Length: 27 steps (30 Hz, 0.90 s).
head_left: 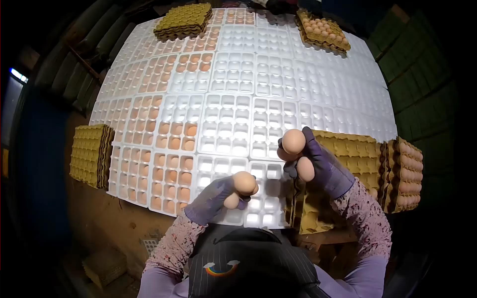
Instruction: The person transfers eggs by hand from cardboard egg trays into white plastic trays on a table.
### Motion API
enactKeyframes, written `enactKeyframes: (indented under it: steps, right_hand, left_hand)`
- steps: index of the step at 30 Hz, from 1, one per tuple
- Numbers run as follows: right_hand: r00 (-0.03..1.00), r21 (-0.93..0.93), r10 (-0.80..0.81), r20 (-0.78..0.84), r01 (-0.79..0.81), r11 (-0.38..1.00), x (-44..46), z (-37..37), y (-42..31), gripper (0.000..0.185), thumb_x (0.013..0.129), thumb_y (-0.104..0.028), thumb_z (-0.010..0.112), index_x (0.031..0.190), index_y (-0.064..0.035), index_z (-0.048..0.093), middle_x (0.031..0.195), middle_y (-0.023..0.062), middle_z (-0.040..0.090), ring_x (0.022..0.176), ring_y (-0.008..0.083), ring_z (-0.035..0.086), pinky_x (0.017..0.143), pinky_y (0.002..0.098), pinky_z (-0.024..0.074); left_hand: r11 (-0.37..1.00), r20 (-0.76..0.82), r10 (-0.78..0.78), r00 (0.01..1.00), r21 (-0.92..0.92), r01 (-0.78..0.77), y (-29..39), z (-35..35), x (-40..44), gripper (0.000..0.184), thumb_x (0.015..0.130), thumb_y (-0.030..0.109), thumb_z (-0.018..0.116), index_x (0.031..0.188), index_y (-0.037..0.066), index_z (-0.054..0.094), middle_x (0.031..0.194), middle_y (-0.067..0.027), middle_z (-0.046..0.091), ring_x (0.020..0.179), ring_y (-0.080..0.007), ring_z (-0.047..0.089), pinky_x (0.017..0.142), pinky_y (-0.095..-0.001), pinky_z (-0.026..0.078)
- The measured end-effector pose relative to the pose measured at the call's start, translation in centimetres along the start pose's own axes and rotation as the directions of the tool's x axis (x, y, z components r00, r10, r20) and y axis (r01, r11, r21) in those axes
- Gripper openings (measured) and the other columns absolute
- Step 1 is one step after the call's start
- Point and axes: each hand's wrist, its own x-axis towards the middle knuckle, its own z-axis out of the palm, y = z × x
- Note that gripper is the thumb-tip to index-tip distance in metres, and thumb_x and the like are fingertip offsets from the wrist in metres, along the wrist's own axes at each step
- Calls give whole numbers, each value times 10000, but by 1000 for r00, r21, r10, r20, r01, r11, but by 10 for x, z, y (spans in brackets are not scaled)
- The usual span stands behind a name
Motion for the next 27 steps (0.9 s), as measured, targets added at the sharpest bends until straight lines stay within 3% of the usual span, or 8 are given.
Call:
enactKeyframes:
  steps: [3, 5, 9, 11, 15, 21, 24, 27]
  right_hand:
    - [995, 88, 87, 54, -91, 992, 74, 65, -2, 508, 1004, -403, 614, 1319, -6, 606, 1058, 58, 653, 749, 108, 624, 623, 260, 539]
    - [999, -23, 47, 26, -46, 999, 143, 97, 32, 453, 943, -299, 720, 1269, 8, 653, 1176, 57, 617, 774, 120, 639, 659, 277, 548]
    - [940, -692, -339, -33, 223, 686, 227, 172, 21, 393, 861, -347, 754, 1176, -118, 711, 1382, 74, 533, 965, 248, 681, 796, 386, 564]
    - [847, -832, -532, -5, 291, 472, 274, 187, 32, 391, 867, -366, 721, 1191, -150, 689, 1430, 87, 510, 1044, 331, 652, 883, 460, 544]
    - [873, -920, -482, 69, 243, 309, 318, 215, 27, 338, 899, -257, 665, 1217, -143, 655, 1448, 90, 494, 1077, 341, 639, 902, 458, 546]
    - [929, -814, -332, 165, 318, 487, 344, 249, 15, 314, 917, -191, 607, 1224, -144, 659, 1217, 109, 625, 1046, 349, 649, 931, 434, 530]
    - [765, -610, -613, -199, 393, 688, 372, 230, 22, 312, 916, -146, 629, 1226, -141, 658, 1140, 129, 619, 1057, 345, 614, 924, 451, 495]
    - [680, -710, -710, -186, 406, 575, 398, 213, 47, 451, 904, -63, 597, 1344, -164, 587, 1194, 147, 603, 1161, 373, 535, 1010, 466, 445]
  left_hand:
    - [998, -218, -56, 974, 6, 59, 19, -77, -40, 486, 1033, 336, 573, 1327, -50, 573, 1143, -131, 661, 934, -192, 678, 808, -330, 576]
    - [894, -507, 257, 823, 449, -2, 28, -134, -42, 417, 955, 265, 684, 1251, -26, 644, 1253, -165, 612, 1018, -209, 660, 828, -330, 577]
    - [457, -479, 665, 573, 868, 195, 88, -218, -22, 467, 829, 278, 779, 1243, 84, 685, 1412, -163, 499, 1111, -320, 632, 888, -392, 564]
    - [148, -371, 736, 566, 904, 400, 108, -251, 8, 489, 813, 306, 790, 1258, 135, 679, 1438, -139, 482, 1164, -354, 594, 943, -440, 538]
    - [9, -391, 545, 742, 887, 461, 127, -298, 54, 500, 830, 336, 765, 1280, 152, 649, 1482, -126, 431, 1193, -355, 575, 961, -465, 520]
    - [89, -273, 489, 828, 960, 264, 157, -330, 95, 427, 918, 313, 635, 1318, 164, 634, 1293, -151, 602, 1121, -318, 643, 943, -433, 528]
    - [213, -298, 581, 757, 954, 212, 164, -326, 111, 417, 920, 309, 643, 1307, 154, 650, 1288, -149, 610, 1075, -335, 659, 916, -434, 531]
    - [245, -120, 805, 581, 959, -141, 137, -317, 155, 426, 968, 270, 598, 1367, 122, 585, 1338, -157, 584, 1202, -347, 589, 1009, -435, 478]
